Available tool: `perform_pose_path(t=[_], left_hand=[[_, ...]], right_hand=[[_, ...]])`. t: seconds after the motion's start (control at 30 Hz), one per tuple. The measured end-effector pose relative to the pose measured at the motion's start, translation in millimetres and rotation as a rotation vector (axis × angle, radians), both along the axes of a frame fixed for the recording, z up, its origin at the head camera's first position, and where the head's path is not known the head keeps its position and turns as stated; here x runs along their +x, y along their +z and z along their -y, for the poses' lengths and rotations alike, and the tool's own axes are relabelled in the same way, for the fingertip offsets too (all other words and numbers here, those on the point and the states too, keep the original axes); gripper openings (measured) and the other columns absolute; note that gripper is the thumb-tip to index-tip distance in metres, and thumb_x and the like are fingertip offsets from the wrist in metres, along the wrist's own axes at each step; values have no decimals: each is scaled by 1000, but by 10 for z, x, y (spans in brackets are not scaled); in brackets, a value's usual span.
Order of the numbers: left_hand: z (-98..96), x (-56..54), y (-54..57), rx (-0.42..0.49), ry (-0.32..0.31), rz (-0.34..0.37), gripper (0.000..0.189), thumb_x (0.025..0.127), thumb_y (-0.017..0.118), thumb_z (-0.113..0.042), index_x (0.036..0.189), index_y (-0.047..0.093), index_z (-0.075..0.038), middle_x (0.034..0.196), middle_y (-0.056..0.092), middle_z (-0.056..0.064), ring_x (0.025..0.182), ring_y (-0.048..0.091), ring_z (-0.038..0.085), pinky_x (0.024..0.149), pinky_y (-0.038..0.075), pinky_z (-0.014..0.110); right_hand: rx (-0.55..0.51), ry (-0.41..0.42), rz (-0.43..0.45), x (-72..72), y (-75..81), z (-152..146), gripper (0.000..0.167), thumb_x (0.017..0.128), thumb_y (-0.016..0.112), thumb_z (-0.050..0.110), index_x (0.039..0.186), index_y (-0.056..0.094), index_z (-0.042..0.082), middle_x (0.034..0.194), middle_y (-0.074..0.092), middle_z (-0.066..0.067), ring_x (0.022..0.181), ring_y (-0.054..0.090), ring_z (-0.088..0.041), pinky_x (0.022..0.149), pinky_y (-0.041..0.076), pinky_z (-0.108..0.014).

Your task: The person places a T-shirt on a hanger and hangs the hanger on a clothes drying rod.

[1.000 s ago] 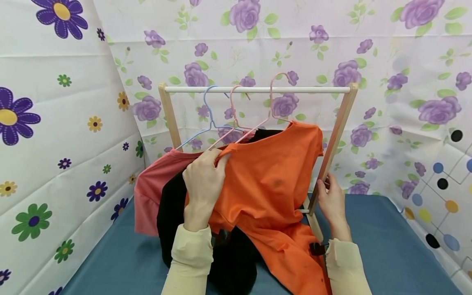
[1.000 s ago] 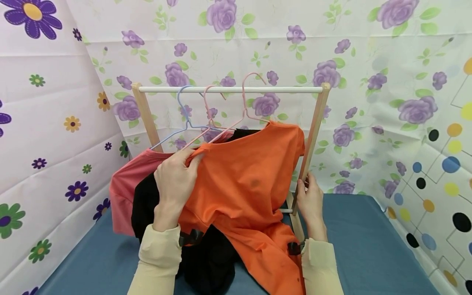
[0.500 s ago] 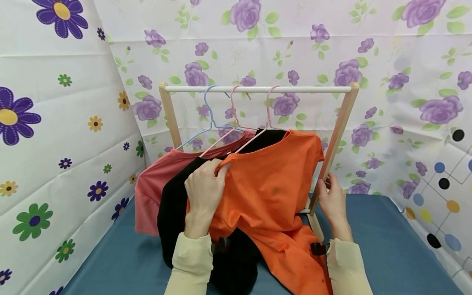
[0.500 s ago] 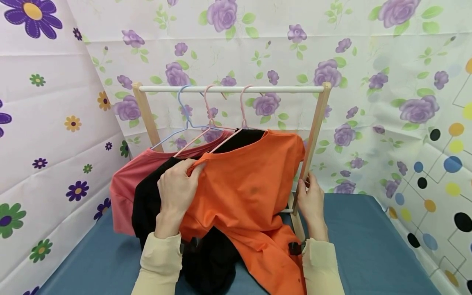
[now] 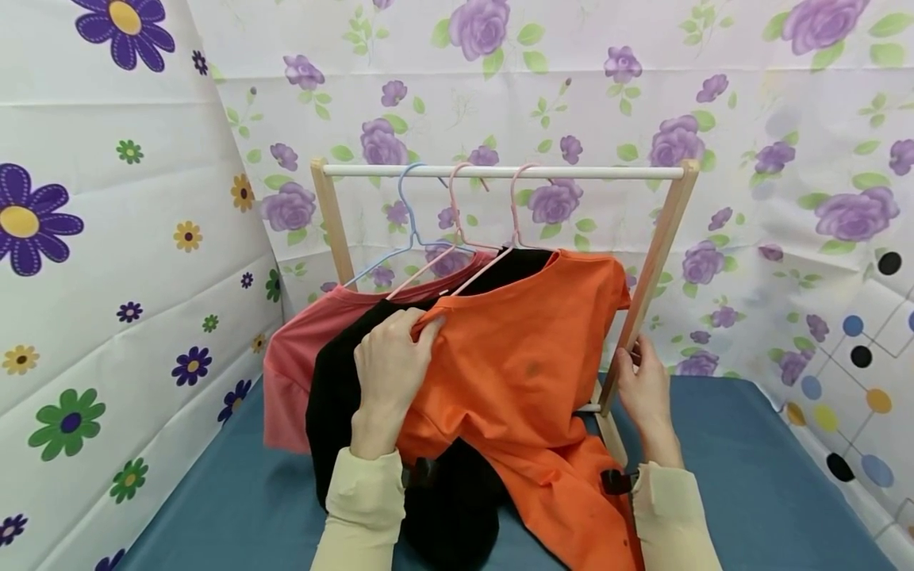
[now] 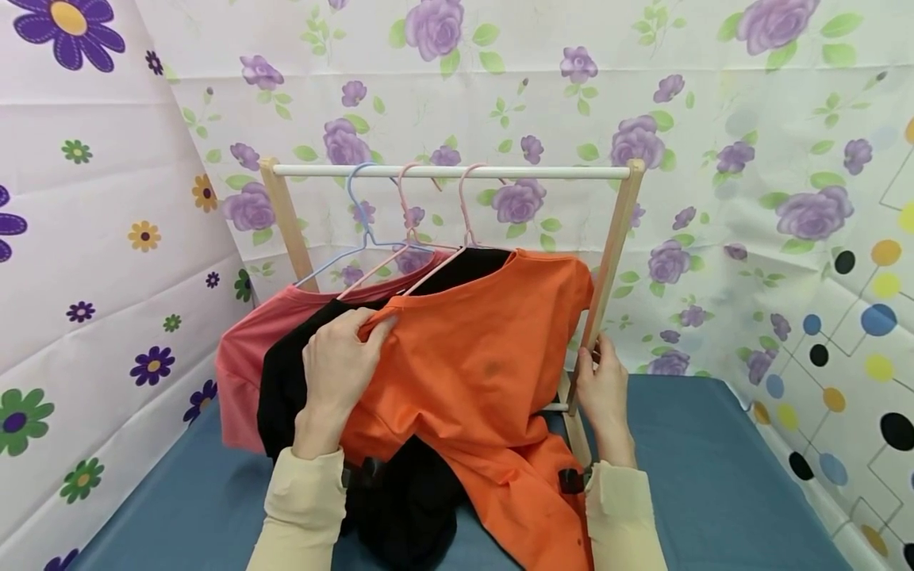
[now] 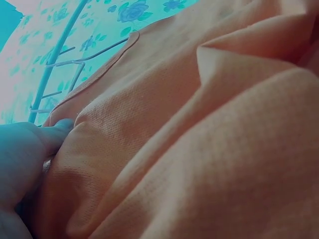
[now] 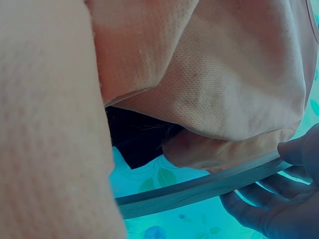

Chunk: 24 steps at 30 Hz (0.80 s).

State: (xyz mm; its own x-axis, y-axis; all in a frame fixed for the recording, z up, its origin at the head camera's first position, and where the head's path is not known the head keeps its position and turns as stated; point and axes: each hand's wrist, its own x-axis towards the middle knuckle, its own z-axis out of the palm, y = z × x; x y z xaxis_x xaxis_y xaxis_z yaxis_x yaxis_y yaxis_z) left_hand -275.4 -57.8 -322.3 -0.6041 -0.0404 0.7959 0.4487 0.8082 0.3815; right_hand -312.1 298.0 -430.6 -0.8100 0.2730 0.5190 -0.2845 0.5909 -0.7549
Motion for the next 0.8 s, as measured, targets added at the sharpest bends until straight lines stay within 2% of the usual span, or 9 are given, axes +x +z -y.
perform_pose_path(t=[0.2, 0.37, 0.67, 0.8], left_hand=[[19, 31, -2, -28, 13, 15, 23, 90, 71, -39, 95, 74, -16, 85, 68, 1, 72, 63, 24, 59, 51, 42], [29, 72, -25, -30, 27, -16, 24, 91, 71, -36, 101, 73, -15, 89, 68, 2, 81, 62, 23, 67, 52, 43], [5, 118, -39, -24, -22, -113, 28, 91, 72, -31, 110, 69, -11, 98, 66, 6, 89, 58, 27, 78, 50, 43], [4, 155, -29, -37, -45, -105, 35, 91, 71, -32, 118, 67, -10, 107, 65, 9, 98, 57, 29, 82, 48, 44]], right_hand=[[3, 5, 14, 13, 14, 14, 43, 106, 41, 22, 145, 41, 4, 131, 53, -28, 118, 53, -44, 86, 47, -60], [-4, 13, 36, 34, 37, 6, 45, 106, 42, 25, 147, 40, 8, 133, 52, -26, 119, 53, -42, 90, 45, -57], [-32, 9, 83, 179, 62, -51, 46, 105, 44, 31, 147, 42, 13, 136, 53, -19, 119, 54, -38, 90, 46, -56], [-4, 0, 95, 232, 66, -78, 46, 105, 45, 29, 147, 42, 11, 135, 53, -19, 119, 54, -40, 89, 46, -57]])
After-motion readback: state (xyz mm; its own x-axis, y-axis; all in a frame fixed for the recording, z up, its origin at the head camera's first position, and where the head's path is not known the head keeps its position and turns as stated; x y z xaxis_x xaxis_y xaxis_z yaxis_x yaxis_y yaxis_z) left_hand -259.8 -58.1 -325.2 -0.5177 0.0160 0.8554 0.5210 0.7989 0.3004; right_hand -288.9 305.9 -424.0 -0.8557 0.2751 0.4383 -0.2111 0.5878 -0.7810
